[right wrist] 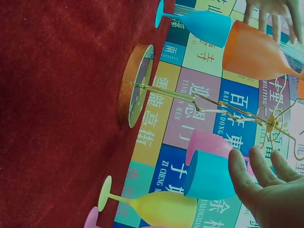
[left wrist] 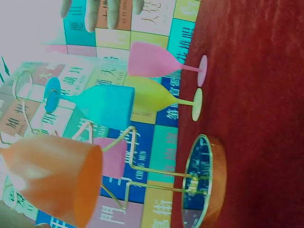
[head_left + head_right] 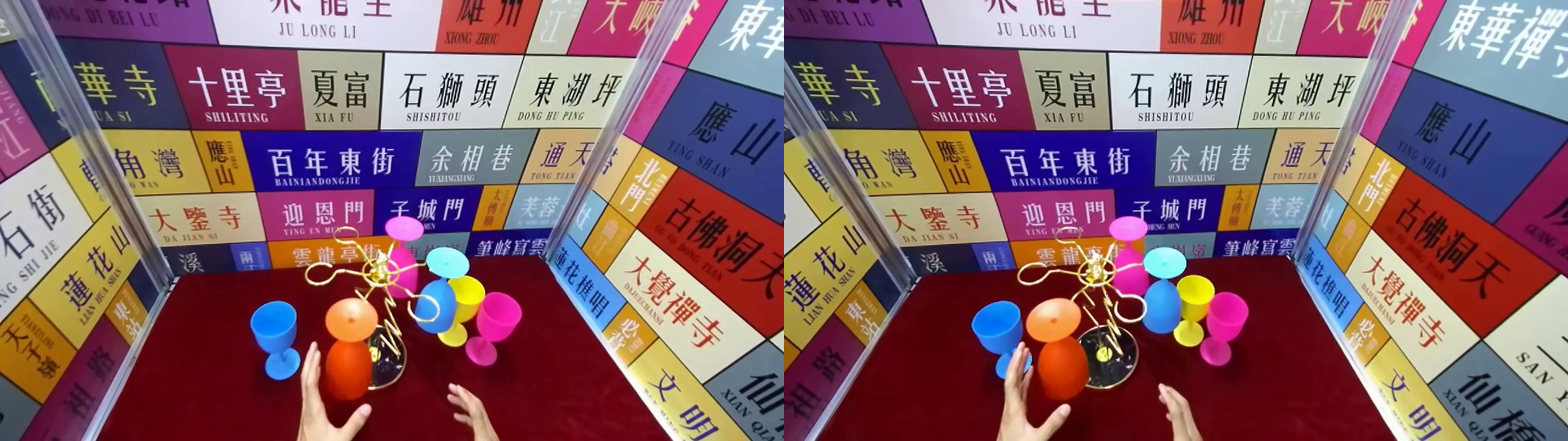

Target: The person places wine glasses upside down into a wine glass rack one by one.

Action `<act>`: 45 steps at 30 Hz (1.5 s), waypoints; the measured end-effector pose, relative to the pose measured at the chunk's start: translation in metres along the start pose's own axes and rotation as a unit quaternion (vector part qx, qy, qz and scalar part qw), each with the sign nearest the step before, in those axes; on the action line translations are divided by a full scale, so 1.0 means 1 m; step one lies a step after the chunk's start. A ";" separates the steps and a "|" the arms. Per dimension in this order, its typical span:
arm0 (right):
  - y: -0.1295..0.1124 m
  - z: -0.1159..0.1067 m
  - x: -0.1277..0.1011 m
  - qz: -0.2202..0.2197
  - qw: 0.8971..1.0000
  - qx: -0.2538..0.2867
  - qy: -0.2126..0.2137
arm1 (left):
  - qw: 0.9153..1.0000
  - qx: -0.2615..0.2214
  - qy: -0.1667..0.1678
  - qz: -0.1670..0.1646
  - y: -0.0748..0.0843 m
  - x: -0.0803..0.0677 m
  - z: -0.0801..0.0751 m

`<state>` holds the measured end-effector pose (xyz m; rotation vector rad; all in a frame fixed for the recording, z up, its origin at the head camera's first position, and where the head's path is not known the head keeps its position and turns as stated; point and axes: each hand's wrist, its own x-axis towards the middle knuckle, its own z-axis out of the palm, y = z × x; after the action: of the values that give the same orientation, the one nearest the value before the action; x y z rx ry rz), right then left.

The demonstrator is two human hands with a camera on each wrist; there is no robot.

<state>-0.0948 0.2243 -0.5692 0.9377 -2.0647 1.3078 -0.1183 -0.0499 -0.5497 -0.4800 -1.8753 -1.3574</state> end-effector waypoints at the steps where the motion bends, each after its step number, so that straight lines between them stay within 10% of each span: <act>1: 0.000 0.000 0.000 0.001 1.000 -0.001 0.000 | 1.000 -0.001 0.003 0.010 0.002 0.000 0.000; 13: -0.004 0.002 0.000 0.004 1.000 -0.004 0.003 | 0.999 -0.013 0.003 0.041 0.021 -0.005 -0.004; 15: -0.008 0.002 -0.001 0.008 1.000 -0.008 0.000 | 0.998 -0.010 -0.024 -0.049 0.036 -0.005 -0.009; 17: -0.014 0.001 0.000 0.040 0.999 -0.011 -0.010 | 0.981 -0.011 -0.067 -0.184 0.056 -0.004 -0.014; 19: -0.018 0.000 0.001 0.047 0.999 -0.015 -0.015 | 0.971 0.004 -0.071 -0.226 0.063 -0.007 -0.014; 21: -0.018 0.000 0.002 0.038 0.999 -0.011 -0.020 | 0.985 -0.022 -0.031 -0.166 0.060 -0.008 -0.008; 23: -0.014 0.001 0.003 0.009 1.000 -0.005 -0.018 | 0.999 -0.034 0.024 -0.017 0.042 -0.014 0.001; 26: -0.009 0.003 0.003 -0.030 1.000 0.004 -0.008 | 0.991 -0.042 0.054 0.112 0.024 -0.020 0.010; 34: -0.008 0.006 0.004 -0.035 0.999 -0.001 0.008 | 0.998 -0.007 0.036 0.060 0.027 -0.020 0.000; 39: -0.011 0.007 0.003 -0.029 0.999 -0.001 0.014 | 0.995 0.039 -0.040 -0.085 0.042 -0.017 -0.019; 41: -0.012 0.007 0.003 -0.028 0.999 0.000 0.015 | 0.996 0.031 -0.045 -0.073 0.038 -0.013 -0.023; 45: -0.012 0.009 0.002 -0.031 0.999 -0.003 0.014 | 0.998 -0.009 -0.016 0.066 0.019 0.001 -0.029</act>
<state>-0.0879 0.2122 -0.5645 0.9662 -2.0015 1.2741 -0.0960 -0.0697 -0.5329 -0.6266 -1.8250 -1.2867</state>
